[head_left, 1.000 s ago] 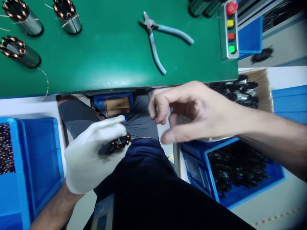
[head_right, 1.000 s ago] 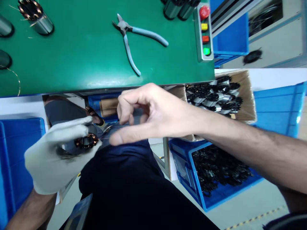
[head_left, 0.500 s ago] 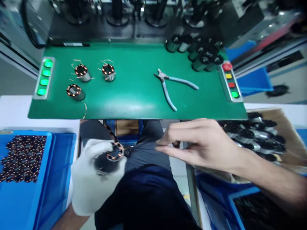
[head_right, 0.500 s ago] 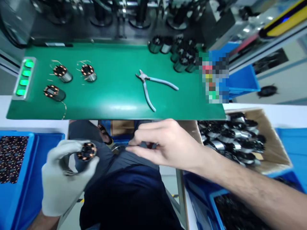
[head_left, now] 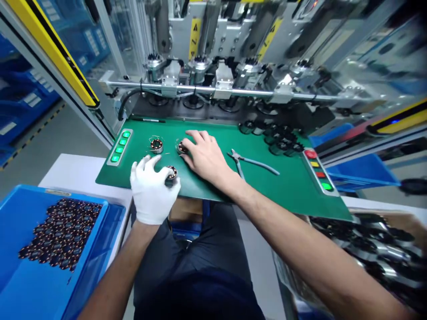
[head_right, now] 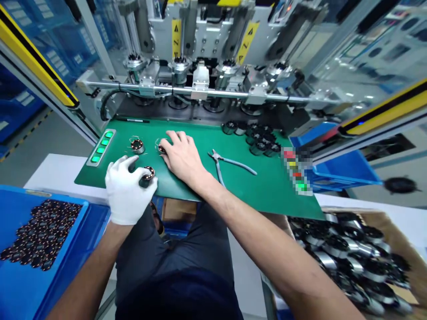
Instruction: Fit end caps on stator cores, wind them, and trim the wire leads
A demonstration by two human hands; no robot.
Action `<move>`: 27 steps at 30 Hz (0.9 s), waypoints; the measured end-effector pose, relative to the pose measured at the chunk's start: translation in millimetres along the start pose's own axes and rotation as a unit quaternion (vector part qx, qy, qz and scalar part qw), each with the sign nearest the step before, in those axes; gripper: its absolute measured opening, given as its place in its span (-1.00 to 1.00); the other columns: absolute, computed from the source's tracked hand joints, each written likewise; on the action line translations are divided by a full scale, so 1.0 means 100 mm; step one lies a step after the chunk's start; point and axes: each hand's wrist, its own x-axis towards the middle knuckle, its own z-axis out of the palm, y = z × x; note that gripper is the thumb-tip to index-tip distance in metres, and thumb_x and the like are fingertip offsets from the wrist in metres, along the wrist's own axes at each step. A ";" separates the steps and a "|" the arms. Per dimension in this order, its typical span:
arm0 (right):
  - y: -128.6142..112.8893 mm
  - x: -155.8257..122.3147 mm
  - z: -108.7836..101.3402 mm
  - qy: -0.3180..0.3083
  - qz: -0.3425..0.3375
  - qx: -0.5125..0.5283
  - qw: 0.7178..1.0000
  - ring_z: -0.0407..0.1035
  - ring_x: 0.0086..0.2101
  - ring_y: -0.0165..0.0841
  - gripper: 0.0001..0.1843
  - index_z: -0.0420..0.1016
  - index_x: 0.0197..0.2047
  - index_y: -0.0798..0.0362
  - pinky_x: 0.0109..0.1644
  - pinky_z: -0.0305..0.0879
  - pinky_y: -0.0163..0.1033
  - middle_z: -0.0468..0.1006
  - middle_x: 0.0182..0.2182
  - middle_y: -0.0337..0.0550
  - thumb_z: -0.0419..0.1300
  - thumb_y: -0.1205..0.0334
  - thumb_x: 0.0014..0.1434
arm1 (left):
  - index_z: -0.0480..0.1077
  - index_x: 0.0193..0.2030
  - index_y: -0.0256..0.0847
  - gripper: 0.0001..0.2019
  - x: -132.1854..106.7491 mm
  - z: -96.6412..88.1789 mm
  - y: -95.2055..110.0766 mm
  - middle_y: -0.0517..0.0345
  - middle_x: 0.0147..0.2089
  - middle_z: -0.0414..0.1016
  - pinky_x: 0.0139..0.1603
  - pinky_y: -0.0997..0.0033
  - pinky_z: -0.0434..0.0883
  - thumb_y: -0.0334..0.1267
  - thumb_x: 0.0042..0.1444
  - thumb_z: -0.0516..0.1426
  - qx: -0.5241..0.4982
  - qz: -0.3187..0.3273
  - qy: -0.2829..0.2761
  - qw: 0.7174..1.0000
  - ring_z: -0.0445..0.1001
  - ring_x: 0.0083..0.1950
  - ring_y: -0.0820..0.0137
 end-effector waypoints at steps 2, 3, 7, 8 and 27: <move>0.08 -0.13 -0.05 0.048 0.051 0.020 0.997 0.36 0.40 0.29 -0.78 0.63 0.14 0.11 0.41 0.41 0.43 0.46 0.51 0.38 0.24 0.24 0.53 | 0.65 -0.11 -0.12 -0.88 0.00 0.02 0.00 -0.22 0.41 0.63 0.55 -0.58 0.35 -0.22 0.26 0.42 0.019 -0.004 0.008 1.000 0.55 0.47 -0.32; 0.11 -0.23 -0.10 0.081 0.078 0.038 0.993 0.36 0.41 0.30 -0.83 0.62 0.07 0.09 0.42 0.39 0.45 0.47 0.49 0.40 0.27 0.23 0.51 | 0.64 -0.02 -0.13 -0.80 -0.02 0.00 0.02 -0.27 0.45 0.60 0.55 -0.60 0.34 -0.19 0.25 0.44 0.024 -0.003 0.026 0.999 0.54 0.47 -0.34; 0.00 -0.83 -0.44 0.141 0.093 0.181 0.969 0.40 0.47 0.25 -0.83 0.55 -0.15 -0.05 0.42 0.41 0.46 0.63 0.29 0.24 0.39 0.09 0.44 | 0.53 0.27 -0.14 -0.45 -0.25 -0.18 0.25 -0.32 0.39 0.63 0.47 -0.35 0.51 -0.05 0.24 0.51 -0.032 0.026 0.087 0.995 0.62 0.38 -0.21; -0.09 -0.99 -0.52 0.128 0.085 0.222 0.963 0.41 0.47 0.21 -0.82 0.55 -0.16 -0.08 0.42 0.43 0.43 0.66 0.26 0.18 0.41 0.07 0.44 | 0.50 0.33 -0.15 -0.40 -0.31 -0.22 0.33 -0.28 0.32 0.68 0.44 -0.24 0.55 -0.02 0.26 0.51 -0.068 0.033 0.082 0.994 0.67 0.31 -0.14; -0.36 -1.80 -0.40 -0.099 0.228 0.800 0.546 0.68 -0.22 -0.41 -0.46 0.56 0.20 -0.06 -0.03 0.66 -0.30 0.75 -0.12 -0.24 0.65 0.13 0.27 | 0.46 0.34 0.06 -0.46 -0.74 -0.45 0.50 0.09 0.38 0.66 0.66 -0.37 0.43 -0.11 0.29 0.46 -0.340 -0.050 -0.089 0.935 0.59 0.50 -0.04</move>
